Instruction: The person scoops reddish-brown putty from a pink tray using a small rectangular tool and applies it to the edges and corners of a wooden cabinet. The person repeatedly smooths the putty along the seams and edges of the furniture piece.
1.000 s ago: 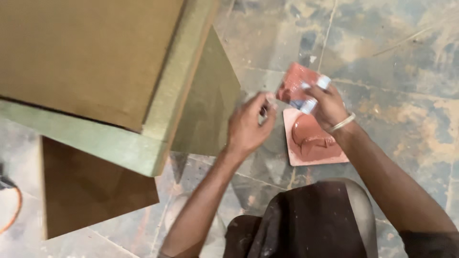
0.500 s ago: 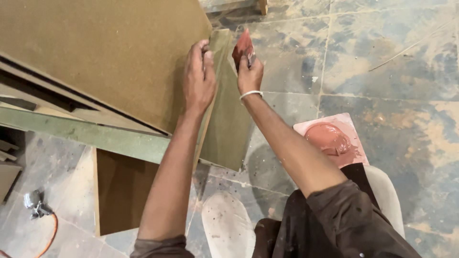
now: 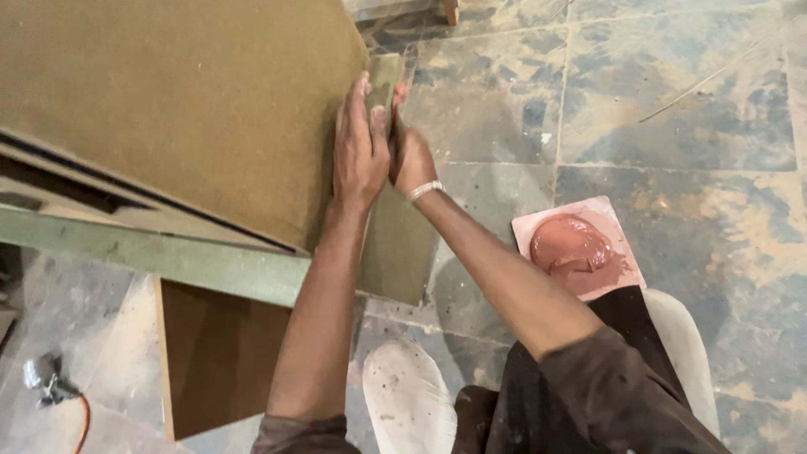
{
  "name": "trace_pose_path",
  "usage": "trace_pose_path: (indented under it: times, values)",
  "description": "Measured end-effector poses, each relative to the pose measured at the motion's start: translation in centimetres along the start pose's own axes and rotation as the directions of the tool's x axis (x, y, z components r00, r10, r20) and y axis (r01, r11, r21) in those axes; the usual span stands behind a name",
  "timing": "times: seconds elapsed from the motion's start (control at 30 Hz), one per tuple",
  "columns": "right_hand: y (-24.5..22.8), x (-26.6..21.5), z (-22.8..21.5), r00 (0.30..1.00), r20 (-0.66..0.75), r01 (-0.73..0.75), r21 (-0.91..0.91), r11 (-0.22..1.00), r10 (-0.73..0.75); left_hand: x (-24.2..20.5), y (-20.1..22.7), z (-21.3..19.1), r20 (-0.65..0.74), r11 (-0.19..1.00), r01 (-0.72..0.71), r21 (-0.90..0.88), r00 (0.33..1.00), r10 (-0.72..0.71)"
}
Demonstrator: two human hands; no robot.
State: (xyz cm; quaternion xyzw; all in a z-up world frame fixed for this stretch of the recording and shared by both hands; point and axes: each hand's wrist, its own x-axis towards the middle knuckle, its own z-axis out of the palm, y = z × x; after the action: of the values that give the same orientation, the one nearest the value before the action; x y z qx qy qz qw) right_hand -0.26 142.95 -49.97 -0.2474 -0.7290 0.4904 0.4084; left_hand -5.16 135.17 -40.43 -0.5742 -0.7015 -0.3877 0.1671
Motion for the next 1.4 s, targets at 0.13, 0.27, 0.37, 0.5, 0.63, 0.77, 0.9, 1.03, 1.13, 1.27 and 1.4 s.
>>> trace_pose_path:
  times: [0.13,0.27,0.37,0.5,0.63,0.77,0.9,1.03,1.13,1.27,1.4]
  values:
    - [1.8,-0.7,-3.2,0.989,0.137,-0.016,-0.27,0.963,0.054,-0.1,0.9,-0.5,0.074,0.999,0.03,0.01,0.997,-0.031]
    - [4.6,4.1,-4.2,0.979,-0.19,0.071,0.014,0.997,-0.068,0.4,1.5,-0.8,0.116,0.998,0.062,0.029,0.991,-0.065]
    - [4.9,6.7,-3.8,0.983,-0.181,0.046,0.22,0.974,-0.005,0.4,1.4,-0.8,0.118,0.997,0.074,0.023,0.99,-0.076]
    - [3.5,5.6,-3.5,0.989,-0.142,0.074,0.234,0.969,-0.041,0.3,0.9,-0.6,0.088,0.997,0.083,0.005,0.993,-0.083]
    - [0.9,-2.3,-3.3,0.989,-0.107,0.124,0.254,0.959,-0.099,0.2,0.6,-0.3,0.049,0.98,0.155,-0.127,0.988,-0.15]
    - [0.9,-2.1,-3.7,0.988,-0.092,-0.058,0.52,0.852,0.124,0.2,1.0,-0.5,0.044,0.974,0.168,-0.154,0.986,-0.163]
    - [2.0,3.4,-3.2,0.959,-0.254,0.054,0.605,0.795,0.128,0.3,1.1,-0.5,0.06,0.972,0.178,-0.154,0.984,-0.17]
    - [1.4,5.7,-0.7,0.95,-0.275,-0.028,0.391,0.92,0.146,0.3,0.8,-0.6,0.064,0.979,0.17,-0.113,0.984,-0.164]
    - [1.3,4.8,-0.1,0.977,-0.193,0.093,0.015,0.996,-0.089,0.1,0.8,-0.5,0.065,0.981,0.172,-0.092,0.984,-0.167]
    - [2.1,2.6,-3.5,0.994,0.09,0.083,-0.19,0.978,-0.067,0.3,0.7,-0.2,0.071,0.985,0.16,-0.062,0.985,-0.155]
    - [2.8,5.8,-5.2,0.984,-0.07,-0.171,-0.097,0.981,0.164,0.4,0.9,-0.4,0.086,0.983,0.169,-0.073,0.983,-0.163]
